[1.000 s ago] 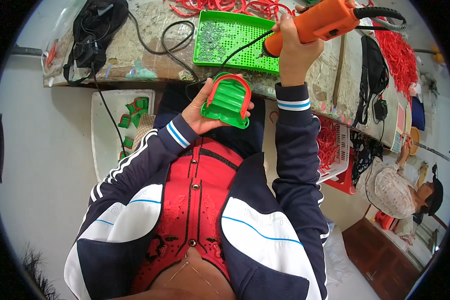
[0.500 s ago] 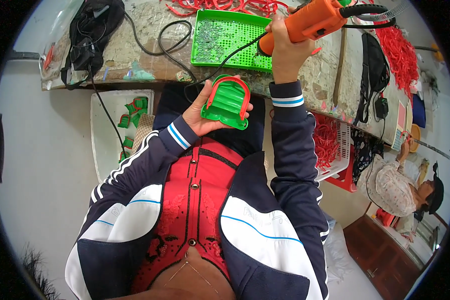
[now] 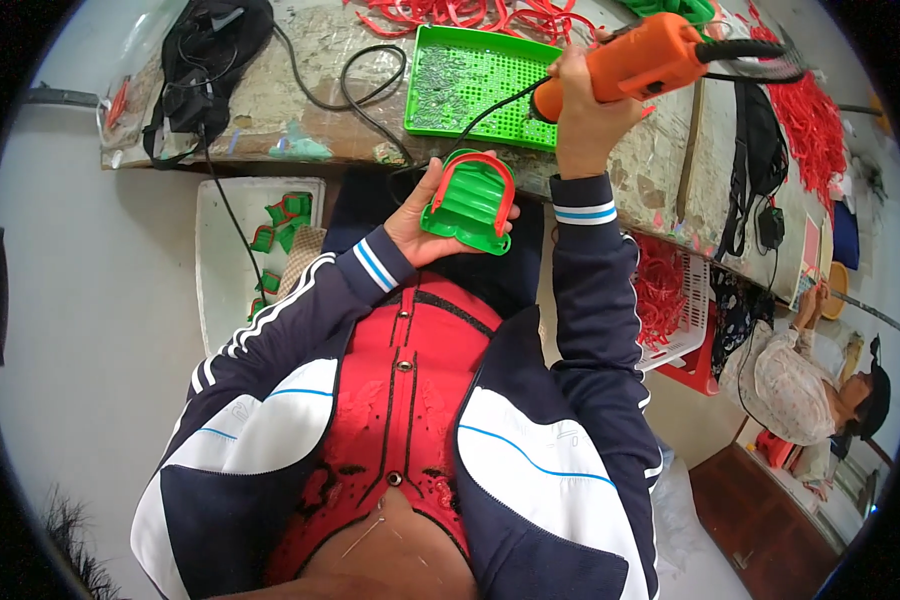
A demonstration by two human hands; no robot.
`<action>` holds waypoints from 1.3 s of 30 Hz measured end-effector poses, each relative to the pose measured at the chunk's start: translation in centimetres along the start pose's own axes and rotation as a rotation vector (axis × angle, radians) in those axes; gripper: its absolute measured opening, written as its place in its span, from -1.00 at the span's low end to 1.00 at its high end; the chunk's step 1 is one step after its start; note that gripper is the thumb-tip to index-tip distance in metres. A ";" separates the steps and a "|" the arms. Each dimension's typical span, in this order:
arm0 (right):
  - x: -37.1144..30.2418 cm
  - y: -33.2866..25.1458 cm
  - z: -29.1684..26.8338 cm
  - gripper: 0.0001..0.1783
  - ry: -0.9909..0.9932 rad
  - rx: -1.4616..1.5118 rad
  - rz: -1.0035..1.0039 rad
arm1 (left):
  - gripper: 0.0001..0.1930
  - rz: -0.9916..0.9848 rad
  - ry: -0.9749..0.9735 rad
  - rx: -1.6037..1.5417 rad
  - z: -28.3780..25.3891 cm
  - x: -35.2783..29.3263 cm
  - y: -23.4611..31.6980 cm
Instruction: Assemble green plastic parts and red mesh using a handheld glue gun at a factory workbench.
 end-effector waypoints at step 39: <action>-0.4 -5.9 2.5 -0.70 0.014 0.304 0.073 | -0.24 -0.013 -0.006 0.052 0.5 -0.5 0.4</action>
Point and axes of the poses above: each hand's wrist, its own x-axis towards the middle knuckle, its own z-axis out of the palm, y = z × x, the point moved 9 cm from there along x, towards the middle knuckle, and after that the axes turned 15 degrees about -z, right-handed, at the moved point
